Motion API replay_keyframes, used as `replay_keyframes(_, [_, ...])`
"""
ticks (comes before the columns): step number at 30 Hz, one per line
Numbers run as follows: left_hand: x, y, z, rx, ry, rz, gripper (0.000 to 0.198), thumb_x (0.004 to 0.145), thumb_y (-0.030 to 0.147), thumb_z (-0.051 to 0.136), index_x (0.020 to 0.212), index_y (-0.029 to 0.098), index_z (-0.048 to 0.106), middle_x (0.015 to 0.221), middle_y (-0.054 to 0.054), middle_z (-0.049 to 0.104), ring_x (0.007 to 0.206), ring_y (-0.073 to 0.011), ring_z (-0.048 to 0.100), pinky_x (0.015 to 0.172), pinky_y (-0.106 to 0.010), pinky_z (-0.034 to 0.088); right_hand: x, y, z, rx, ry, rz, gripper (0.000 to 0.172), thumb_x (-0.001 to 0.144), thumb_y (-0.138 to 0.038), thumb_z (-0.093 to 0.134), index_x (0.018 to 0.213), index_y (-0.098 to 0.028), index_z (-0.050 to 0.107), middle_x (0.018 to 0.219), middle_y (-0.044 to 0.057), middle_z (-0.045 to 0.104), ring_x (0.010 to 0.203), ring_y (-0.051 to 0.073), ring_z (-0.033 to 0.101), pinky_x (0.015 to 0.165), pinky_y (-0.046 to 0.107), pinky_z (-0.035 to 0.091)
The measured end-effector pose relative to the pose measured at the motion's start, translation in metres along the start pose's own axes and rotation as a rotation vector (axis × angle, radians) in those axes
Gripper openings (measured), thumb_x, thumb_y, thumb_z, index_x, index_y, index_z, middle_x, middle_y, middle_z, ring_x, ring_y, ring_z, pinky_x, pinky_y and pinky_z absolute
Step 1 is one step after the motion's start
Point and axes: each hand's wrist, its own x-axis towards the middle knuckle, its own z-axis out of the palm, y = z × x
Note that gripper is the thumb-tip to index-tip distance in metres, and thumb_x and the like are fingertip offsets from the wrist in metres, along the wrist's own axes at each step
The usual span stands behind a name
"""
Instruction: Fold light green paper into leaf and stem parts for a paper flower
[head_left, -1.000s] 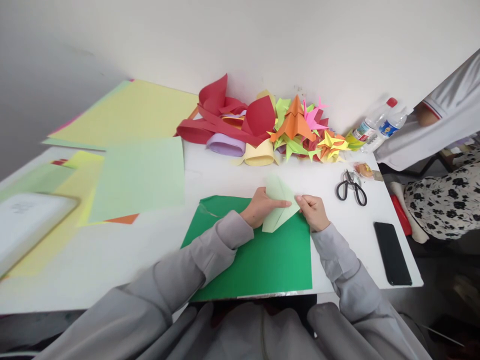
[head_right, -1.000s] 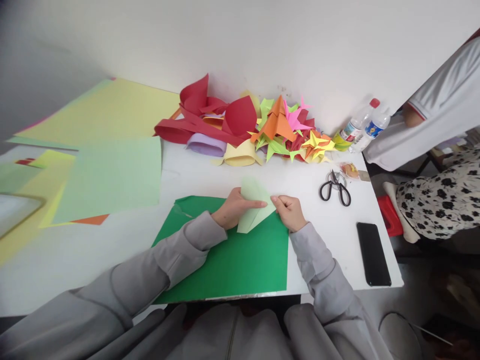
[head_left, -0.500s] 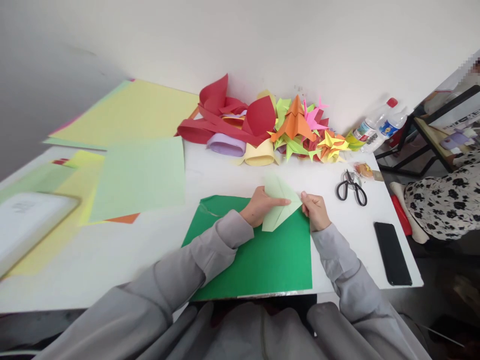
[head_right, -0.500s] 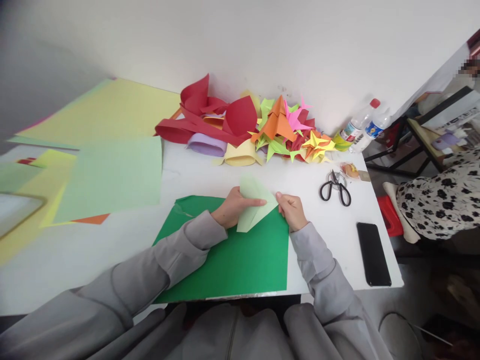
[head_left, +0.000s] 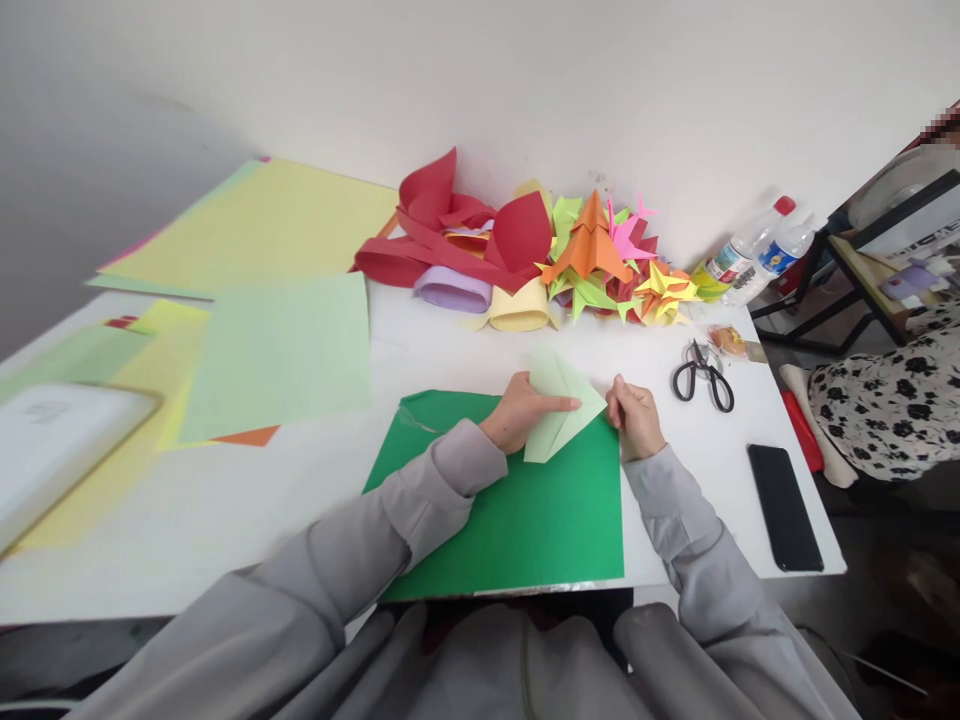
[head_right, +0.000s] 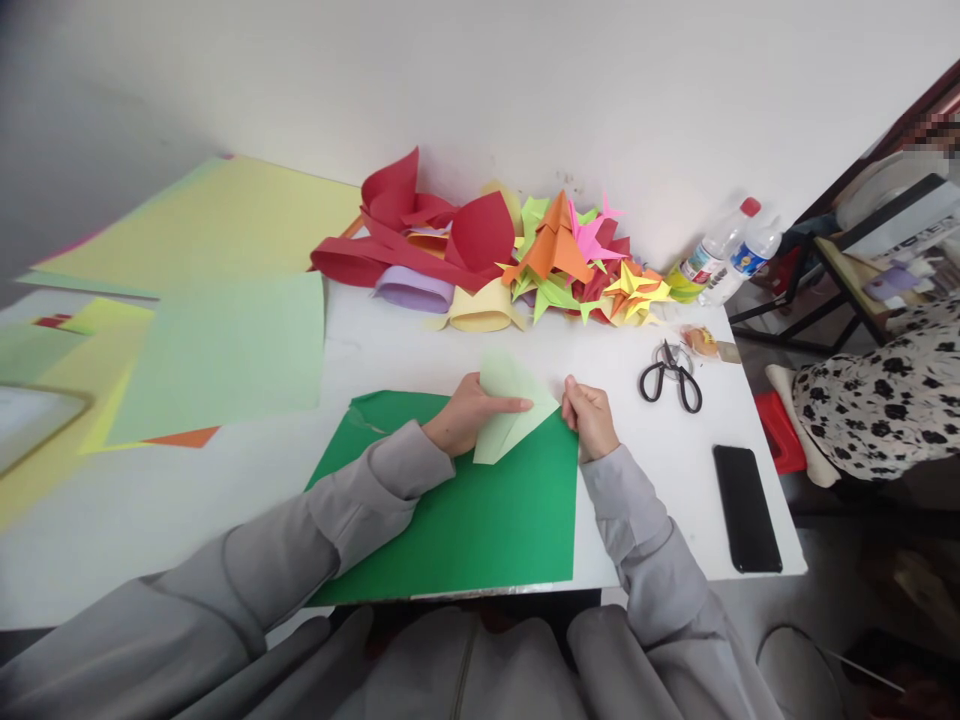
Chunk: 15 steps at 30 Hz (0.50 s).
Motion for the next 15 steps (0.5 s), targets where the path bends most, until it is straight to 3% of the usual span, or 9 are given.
replay_keyframes(4, [0.0010, -0.0017, -0.0009, 0.002, -0.015, 0.015, 0.040, 0.040, 0.019, 0.087, 0.075, 0.009, 0.069, 0.072, -0.006, 0.071, 0.066, -0.0201, 0.065, 0.063, -0.033, 0.053, -0.0021, -0.0018, 0.0012, -0.104, -0.037, 0.014, 0.053, 0.076, -0.062, 0.059, 0.046, -0.019, 0.050, 0.035, -0.005, 0.040, 0.035, 0.007, 0.029, 0.039, 0.024, 0.019])
replay_keyframes(8, [0.0023, -0.0035, -0.0027, 0.022, -0.028, 0.028, 0.039, 0.043, 0.019, 0.087, 0.076, 0.010, 0.070, 0.074, -0.006, 0.072, 0.067, -0.0201, 0.065, 0.064, -0.033, 0.053, -0.0038, -0.0046, 0.0026, -0.164, -0.112, -0.064, 0.050, 0.073, -0.056, 0.066, 0.045, -0.019, 0.046, 0.038, -0.006, 0.041, 0.038, 0.007, 0.031, 0.041, 0.023, 0.023])
replay_keyframes(15, [0.0005, -0.0006, -0.0016, 0.030, -0.039, 0.004, 0.038, 0.044, 0.020, 0.086, 0.076, 0.009, 0.069, 0.074, -0.007, 0.072, 0.066, -0.0204, 0.064, 0.063, -0.033, 0.052, -0.0037, -0.0068, 0.0011, -0.192, -0.115, -0.076, 0.052, 0.075, -0.058, 0.062, 0.045, -0.019, 0.045, 0.039, -0.006, 0.041, 0.039, 0.008, 0.032, 0.042, 0.024, 0.025])
